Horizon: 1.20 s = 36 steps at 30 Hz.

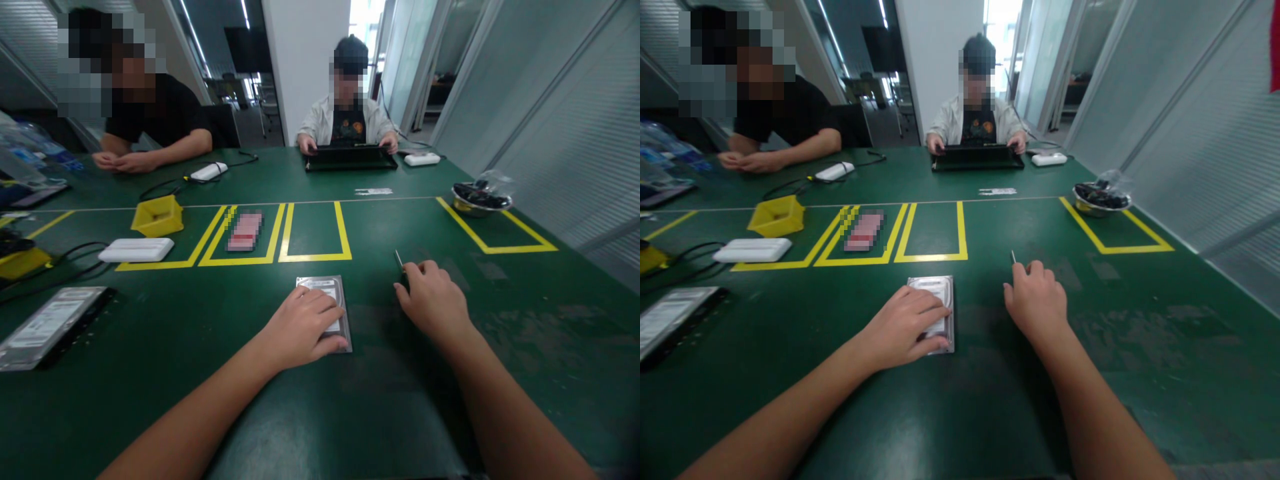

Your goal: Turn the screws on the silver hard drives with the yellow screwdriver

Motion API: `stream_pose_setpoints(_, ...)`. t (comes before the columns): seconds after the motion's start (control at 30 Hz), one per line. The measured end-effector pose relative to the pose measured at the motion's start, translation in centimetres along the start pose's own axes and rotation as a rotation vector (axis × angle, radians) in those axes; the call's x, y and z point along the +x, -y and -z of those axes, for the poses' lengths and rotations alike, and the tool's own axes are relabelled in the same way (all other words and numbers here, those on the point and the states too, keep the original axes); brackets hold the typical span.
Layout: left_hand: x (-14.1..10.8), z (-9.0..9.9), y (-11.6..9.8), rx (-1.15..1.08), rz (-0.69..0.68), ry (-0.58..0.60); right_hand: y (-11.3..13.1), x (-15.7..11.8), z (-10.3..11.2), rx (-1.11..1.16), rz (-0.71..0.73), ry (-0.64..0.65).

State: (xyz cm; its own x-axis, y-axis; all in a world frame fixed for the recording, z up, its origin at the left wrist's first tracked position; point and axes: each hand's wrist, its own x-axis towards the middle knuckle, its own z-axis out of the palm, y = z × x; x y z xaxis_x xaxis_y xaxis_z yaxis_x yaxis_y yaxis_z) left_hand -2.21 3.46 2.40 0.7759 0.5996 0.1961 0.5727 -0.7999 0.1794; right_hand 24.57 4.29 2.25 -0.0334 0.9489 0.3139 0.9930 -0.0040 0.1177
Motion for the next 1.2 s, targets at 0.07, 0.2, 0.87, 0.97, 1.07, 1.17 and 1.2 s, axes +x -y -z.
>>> stream_pose_setpoints(0.07,0.0,0.1,-0.1,0.002,0.005,0.010,0.1,0.0,0.0,0.006,-0.015,0.048)
stream_pose_setpoints(0.2,0.0,0.2,-0.2,0.004,0.009,0.026,0.3,0.0,0.3,0.021,-0.035,0.139)
stream_pose_setpoints(0.87,-0.9,0.3,-0.6,0.001,0.029,-0.005,0.4,-0.1,1.5,0.011,-0.092,0.480)
stream_pose_setpoints(0.97,-1.1,0.2,-0.8,0.000,0.043,-0.002,0.4,0.0,1.6,0.027,-0.098,0.432)
stream_pose_setpoints(1.07,-1.3,0.1,-0.9,-0.002,0.057,-0.004,0.3,0.2,1.8,0.062,-0.123,0.320)
stream_pose_setpoints(1.17,-1.5,-0.1,-1.0,-0.008,0.069,-0.014,-0.1,0.5,1.6,0.145,-0.144,0.150)
stream_pose_setpoints(1.2,-1.6,-0.2,-1.1,-0.009,0.073,-0.019,-0.4,0.7,1.5,0.199,-0.138,0.078)
